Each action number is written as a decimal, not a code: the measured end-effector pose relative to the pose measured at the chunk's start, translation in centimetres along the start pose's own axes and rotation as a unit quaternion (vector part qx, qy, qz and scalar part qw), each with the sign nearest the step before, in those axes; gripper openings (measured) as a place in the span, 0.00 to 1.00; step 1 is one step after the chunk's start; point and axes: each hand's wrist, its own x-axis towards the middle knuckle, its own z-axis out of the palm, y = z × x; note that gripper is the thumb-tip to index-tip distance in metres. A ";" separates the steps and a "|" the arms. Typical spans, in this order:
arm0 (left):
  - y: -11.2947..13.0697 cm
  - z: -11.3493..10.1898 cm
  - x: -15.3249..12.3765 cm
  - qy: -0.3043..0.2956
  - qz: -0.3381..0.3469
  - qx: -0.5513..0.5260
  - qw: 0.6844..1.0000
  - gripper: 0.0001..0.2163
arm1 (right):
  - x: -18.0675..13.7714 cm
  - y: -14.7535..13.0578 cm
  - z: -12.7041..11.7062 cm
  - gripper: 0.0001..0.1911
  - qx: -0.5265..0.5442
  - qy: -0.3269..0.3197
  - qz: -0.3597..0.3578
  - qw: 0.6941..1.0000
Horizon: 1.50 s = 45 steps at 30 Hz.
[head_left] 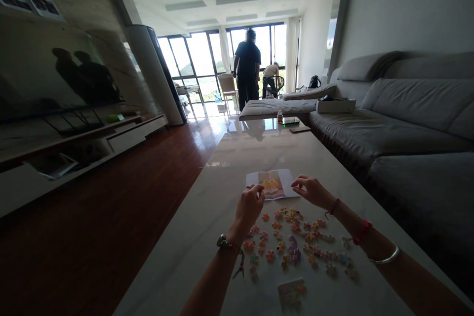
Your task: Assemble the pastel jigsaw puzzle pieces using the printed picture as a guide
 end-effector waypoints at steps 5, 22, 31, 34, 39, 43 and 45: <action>0.4 -0.1 0.0 -0.002 0.009 -0.001 1.000 0.10 | 0.0 0.0 0.0 0.07 0.002 -0.005 -0.004 1.000; 0.2 -0.3 -0.3 -0.005 0.019 0.006 1.000 0.11 | -0.1 -0.3 0.3 0.07 0.019 -0.011 -0.013 1.000; 0.1 0.0 -0.5 -0.016 0.019 0.017 1.000 0.10 | -0.4 -0.3 0.6 0.07 0.022 -0.013 -0.013 1.000; 0.1 0.0 -0.6 -0.023 0.012 0.020 0.999 0.10 | -0.5 -0.3 0.7 0.07 0.021 -0.017 -0.014 1.000; 0.3 -0.1 -0.9 -0.019 0.013 0.021 1.000 0.10 | -0.9 -0.2 1.1 0.07 0.022 -0.028 -0.016 0.999; 0.3 -0.1 -1.1 -0.018 0.022 0.023 0.999 0.09 | -1.1 -0.4 1.3 0.07 0.021 -0.035 -0.011 0.999; 0.3 -0.1 -1.1 -0.021 0.019 0.025 0.999 0.09 | -1.2 -0.4 1.3 0.07 0.024 -0.038 -0.009 0.999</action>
